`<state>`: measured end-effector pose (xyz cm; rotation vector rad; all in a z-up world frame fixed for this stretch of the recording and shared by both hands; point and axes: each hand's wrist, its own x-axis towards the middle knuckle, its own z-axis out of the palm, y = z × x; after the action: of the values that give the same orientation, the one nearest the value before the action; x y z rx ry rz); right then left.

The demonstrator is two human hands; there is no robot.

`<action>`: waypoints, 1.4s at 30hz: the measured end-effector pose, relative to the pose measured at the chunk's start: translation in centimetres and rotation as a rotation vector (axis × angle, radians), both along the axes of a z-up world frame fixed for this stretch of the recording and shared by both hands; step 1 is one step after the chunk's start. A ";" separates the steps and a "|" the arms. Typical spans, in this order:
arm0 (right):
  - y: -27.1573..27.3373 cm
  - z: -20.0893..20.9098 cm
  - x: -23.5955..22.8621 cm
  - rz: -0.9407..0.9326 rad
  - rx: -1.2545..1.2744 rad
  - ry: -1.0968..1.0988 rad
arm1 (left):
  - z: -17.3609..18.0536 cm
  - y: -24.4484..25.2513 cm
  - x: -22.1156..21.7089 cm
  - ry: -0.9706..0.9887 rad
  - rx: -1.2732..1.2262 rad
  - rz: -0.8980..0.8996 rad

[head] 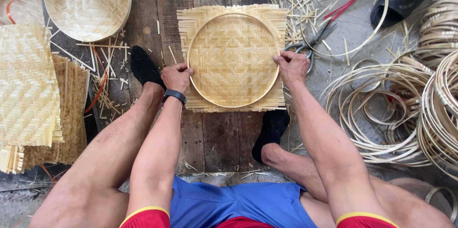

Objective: The person trims a stack of woven bamboo sheets using shears, fits a circular bamboo rim onto a single sheet, and secures the assembly by weaving bamboo strips and applying glue to create a basket base.

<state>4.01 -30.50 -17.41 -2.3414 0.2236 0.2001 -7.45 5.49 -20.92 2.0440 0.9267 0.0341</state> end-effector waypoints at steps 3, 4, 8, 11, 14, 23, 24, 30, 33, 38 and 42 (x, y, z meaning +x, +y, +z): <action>-0.5 -1.0 -0.2 0.008 -0.005 -0.056 | -0.4 -0.4 -0.4 -0.003 -0.024 0.023; -0.4 -1.1 -0.1 -0.004 0.002 -0.045 | -0.4 -0.5 -0.2 -0.007 -0.022 0.037; -0.6 -1.6 0.2 0.006 -0.007 -0.032 | -0.8 0.2 0.1 0.032 -0.144 0.061; -0.5 -2.2 0.3 -0.031 0.024 0.016 | -1.3 0.7 0.1 0.001 -0.198 0.065; -0.6 -2.6 0.6 -0.063 0.028 0.053 | -1.6 1.0 0.0 -0.016 -0.411 0.134; -0.6 -2.5 0.3 -0.062 0.032 0.021 | -2.1 1.3 0.1 -0.066 -0.623 0.163; -0.7 -2.6 0.3 -0.058 0.039 0.015 | -2.4 1.2 0.0 -0.059 -0.604 0.171; -1.4 -3.6 0.4 -0.037 0.090 0.037 | -5.1 1.2 -0.7 -0.096 -0.506 0.154; -1.7 -3.9 1.0 0.007 0.092 0.043 | -5.8 1.4 -0.8 -0.128 -0.472 0.138; -1.9 -2.4 1.4 0.062 0.152 0.102 | -3.4 1.3 -0.2 -0.042 -0.534 0.158; -0.4 1.2 0.8 0.228 -0.083 -0.068 | 2.4 1.0 2.6 0.148 -0.319 -0.011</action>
<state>4.86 -30.93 -16.25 -2.4492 -0.0714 0.2251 -4.83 6.54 -18.57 1.7718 0.9450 -0.2585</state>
